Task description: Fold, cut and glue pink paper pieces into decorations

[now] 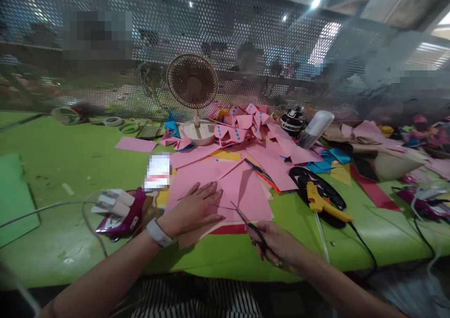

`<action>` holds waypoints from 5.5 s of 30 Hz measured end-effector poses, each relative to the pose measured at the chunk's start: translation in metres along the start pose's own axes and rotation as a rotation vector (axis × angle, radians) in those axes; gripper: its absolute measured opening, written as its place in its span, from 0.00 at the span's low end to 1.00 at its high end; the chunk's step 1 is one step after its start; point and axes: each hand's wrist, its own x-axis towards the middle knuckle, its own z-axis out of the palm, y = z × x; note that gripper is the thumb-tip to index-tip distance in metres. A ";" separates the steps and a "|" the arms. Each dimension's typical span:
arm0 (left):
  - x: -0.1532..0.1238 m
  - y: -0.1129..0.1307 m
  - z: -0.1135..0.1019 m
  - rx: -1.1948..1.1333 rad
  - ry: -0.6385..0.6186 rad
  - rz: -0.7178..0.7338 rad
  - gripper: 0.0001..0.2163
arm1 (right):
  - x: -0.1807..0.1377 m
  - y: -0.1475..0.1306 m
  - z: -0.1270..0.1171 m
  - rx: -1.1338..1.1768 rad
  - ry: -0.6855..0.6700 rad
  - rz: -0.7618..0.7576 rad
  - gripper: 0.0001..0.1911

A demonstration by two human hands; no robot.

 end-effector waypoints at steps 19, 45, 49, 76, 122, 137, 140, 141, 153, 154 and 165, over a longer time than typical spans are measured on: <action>-0.001 -0.001 0.002 0.016 0.020 0.023 0.33 | 0.013 -0.014 -0.001 -0.125 -0.011 -0.052 0.28; -0.001 -0.001 0.003 -0.030 0.007 0.003 0.33 | 0.024 -0.034 0.003 -0.187 0.016 -0.096 0.28; -0.002 -0.001 0.002 -0.039 0.010 0.002 0.33 | 0.026 -0.030 0.002 -0.169 0.021 -0.086 0.26; -0.001 0.000 -0.001 -0.048 0.073 0.029 0.32 | 0.042 -0.023 0.003 -0.051 -0.009 -0.128 0.24; 0.017 -0.022 -0.017 -1.519 0.762 -0.537 0.18 | 0.081 -0.054 0.046 0.078 0.043 -0.416 0.23; 0.017 -0.016 -0.013 -1.497 0.782 -0.700 0.19 | 0.083 -0.050 0.049 0.001 0.064 -0.369 0.23; 0.017 -0.016 -0.013 -1.488 0.780 -0.680 0.18 | 0.086 -0.048 0.049 0.047 0.073 -0.358 0.23; 0.017 -0.016 -0.013 -1.486 0.776 -0.684 0.18 | 0.087 -0.047 0.049 0.051 0.073 -0.353 0.23; 0.018 -0.015 -0.012 -1.539 0.752 -0.711 0.16 | 0.082 -0.052 0.054 0.053 0.099 -0.332 0.24; 0.018 -0.015 -0.012 -1.544 0.753 -0.710 0.16 | 0.085 -0.049 0.054 0.054 0.098 -0.343 0.23; 0.016 -0.010 -0.020 -1.468 0.682 -0.635 0.19 | 0.096 -0.038 0.048 0.117 0.100 -0.376 0.22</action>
